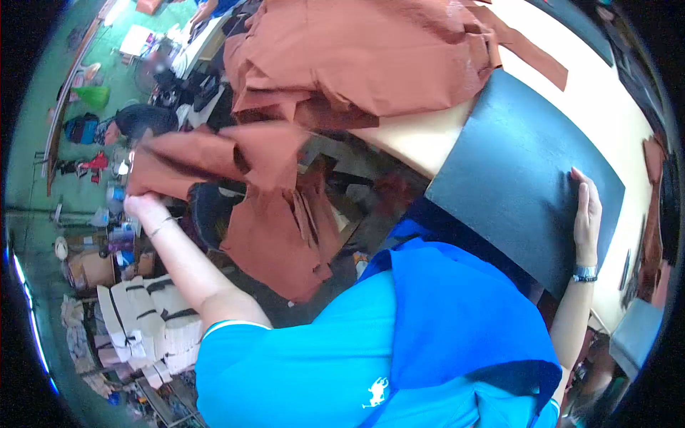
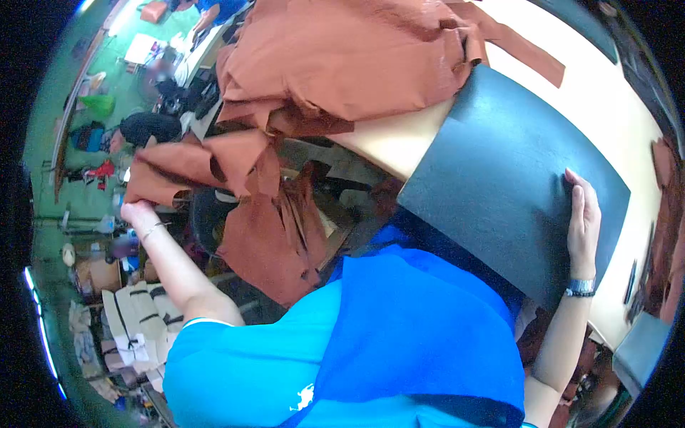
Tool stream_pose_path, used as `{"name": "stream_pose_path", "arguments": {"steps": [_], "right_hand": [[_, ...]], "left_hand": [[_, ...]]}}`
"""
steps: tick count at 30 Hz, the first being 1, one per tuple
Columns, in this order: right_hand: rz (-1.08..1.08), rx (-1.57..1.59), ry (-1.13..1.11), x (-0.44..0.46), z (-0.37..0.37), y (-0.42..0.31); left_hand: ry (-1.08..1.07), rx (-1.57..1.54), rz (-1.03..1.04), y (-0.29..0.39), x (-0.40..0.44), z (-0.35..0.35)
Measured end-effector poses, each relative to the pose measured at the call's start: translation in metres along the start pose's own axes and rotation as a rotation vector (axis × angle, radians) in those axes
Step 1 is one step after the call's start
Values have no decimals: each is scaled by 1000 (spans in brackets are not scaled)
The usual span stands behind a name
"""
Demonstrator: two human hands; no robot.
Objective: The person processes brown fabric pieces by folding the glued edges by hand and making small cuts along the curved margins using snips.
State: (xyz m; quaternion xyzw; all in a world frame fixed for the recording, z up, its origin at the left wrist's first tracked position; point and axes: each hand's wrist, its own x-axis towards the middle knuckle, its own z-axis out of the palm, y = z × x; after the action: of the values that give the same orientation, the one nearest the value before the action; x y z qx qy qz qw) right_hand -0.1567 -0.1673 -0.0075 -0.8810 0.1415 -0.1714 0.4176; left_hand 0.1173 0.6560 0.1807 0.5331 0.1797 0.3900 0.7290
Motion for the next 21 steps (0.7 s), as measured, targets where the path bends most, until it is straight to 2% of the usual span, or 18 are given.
{"name": "stream_pose_path", "arguments": {"steps": [1,3,4,6,9,10,11,13,14,15,16,17,18,21], "right_hand": [[1,0,-4,0,0,5],[2,-1,-3,1,0,10],[2,23,2,2,2,9],[-11,24,22,3,2,17],[-43,-9,44,3,3,15],[-42,-27,44,3,3,15],[-43,-46,47,4,2,14],[-26,-43,57,4,3,12],[-18,-42,67,3,4,11],[-18,-24,56,3,4,10],[-18,-10,52,2,5,8],[-18,1,54,1,4,5],[-11,4,60,1,4,1],[-67,-39,65,0,4,-7]], "left_hand": [[189,-36,23,12,35,-29],[511,110,327,36,69,-79],[732,467,383,52,55,-85],[684,965,570,68,74,-126],[333,1927,723,81,26,-91],[217,1986,706,68,23,-80],[97,2035,687,51,21,-66],[-185,1910,784,6,-32,-23],[-242,1953,613,-33,-33,-24],[-360,1922,654,-65,-62,-18],[-590,2189,464,-123,-46,-44],[-1016,2279,624,-168,-65,-59],[-1148,2200,450,-208,-100,-61],[-1307,1786,-2,-319,-175,-98]]}}
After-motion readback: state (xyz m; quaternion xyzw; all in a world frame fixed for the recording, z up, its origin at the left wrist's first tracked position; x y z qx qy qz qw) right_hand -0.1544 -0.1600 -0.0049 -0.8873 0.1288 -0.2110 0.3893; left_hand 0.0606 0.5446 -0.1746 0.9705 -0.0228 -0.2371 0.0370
